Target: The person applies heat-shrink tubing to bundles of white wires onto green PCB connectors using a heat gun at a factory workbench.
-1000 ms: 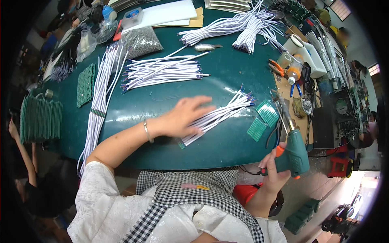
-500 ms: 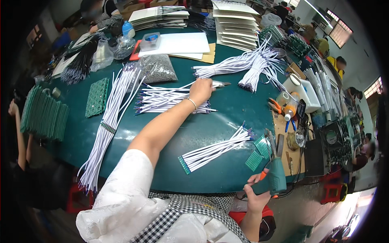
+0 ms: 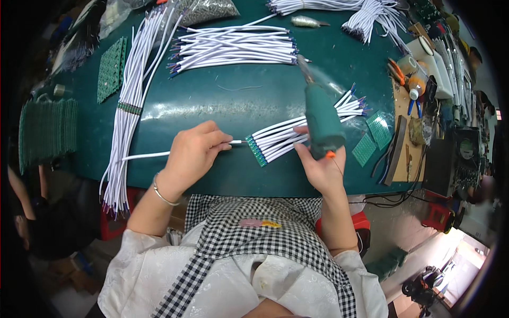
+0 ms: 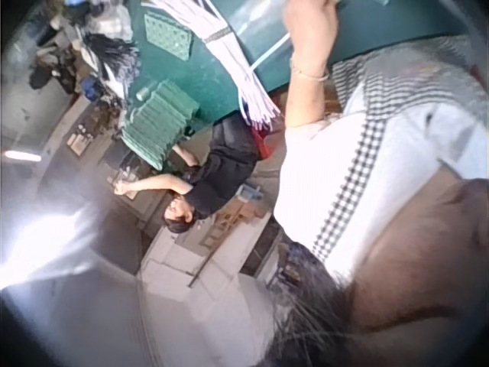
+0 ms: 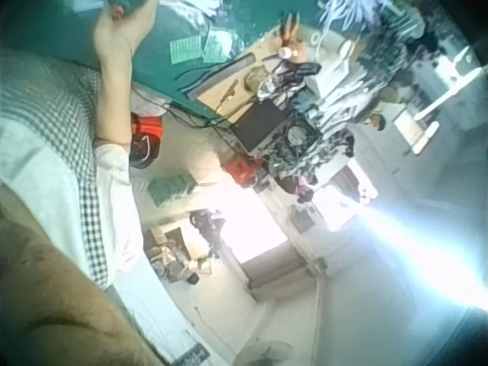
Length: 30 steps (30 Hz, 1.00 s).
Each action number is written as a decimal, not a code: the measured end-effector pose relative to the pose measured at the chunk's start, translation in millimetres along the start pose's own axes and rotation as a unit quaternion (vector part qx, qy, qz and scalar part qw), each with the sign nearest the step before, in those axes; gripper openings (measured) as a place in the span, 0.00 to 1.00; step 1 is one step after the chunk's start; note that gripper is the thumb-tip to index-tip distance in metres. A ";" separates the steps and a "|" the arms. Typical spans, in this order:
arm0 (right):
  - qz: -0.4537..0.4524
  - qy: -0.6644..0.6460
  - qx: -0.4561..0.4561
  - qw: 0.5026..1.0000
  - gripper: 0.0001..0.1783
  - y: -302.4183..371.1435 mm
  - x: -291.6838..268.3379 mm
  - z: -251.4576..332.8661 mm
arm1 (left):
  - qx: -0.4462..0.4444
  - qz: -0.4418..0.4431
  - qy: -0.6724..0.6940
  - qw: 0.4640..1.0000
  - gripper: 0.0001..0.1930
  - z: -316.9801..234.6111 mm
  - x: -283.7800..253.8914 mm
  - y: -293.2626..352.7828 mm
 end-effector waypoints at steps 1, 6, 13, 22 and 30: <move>0.021 0.063 -0.048 0.997 0.26 -2.8 10.8 4.3 | -0.013 -0.016 -0.025 0.999 0.08 3.8 2.5 7.3; 0.015 0.141 -0.068 0.988 0.31 -4.8 31.3 7.5 | -0.025 -0.069 0.012 0.997 0.09 8.7 16.5 22.0; 0.064 0.229 -0.161 0.958 0.38 2.0 42.4 31.5 | -0.036 -0.087 0.056 0.994 0.09 15.4 20.2 23.6; 0.088 0.255 -0.189 0.944 0.36 0.9 46.3 32.4 | -0.015 -0.093 0.033 0.995 0.08 8.9 24.6 25.4; 0.067 0.209 -0.214 0.952 0.37 2.6 32.2 35.3 | -0.022 -0.084 0.053 0.995 0.07 1.8 26.5 25.0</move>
Point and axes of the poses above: each hand's wrist, its own y-axis away from the middle knuckle, its own x-axis out of the palm, z = x × y, the point moved 10 cm from there along -y, towards the middle knuckle, and after that the axes turned 2 degrees about -z, right-handed, at the moved point
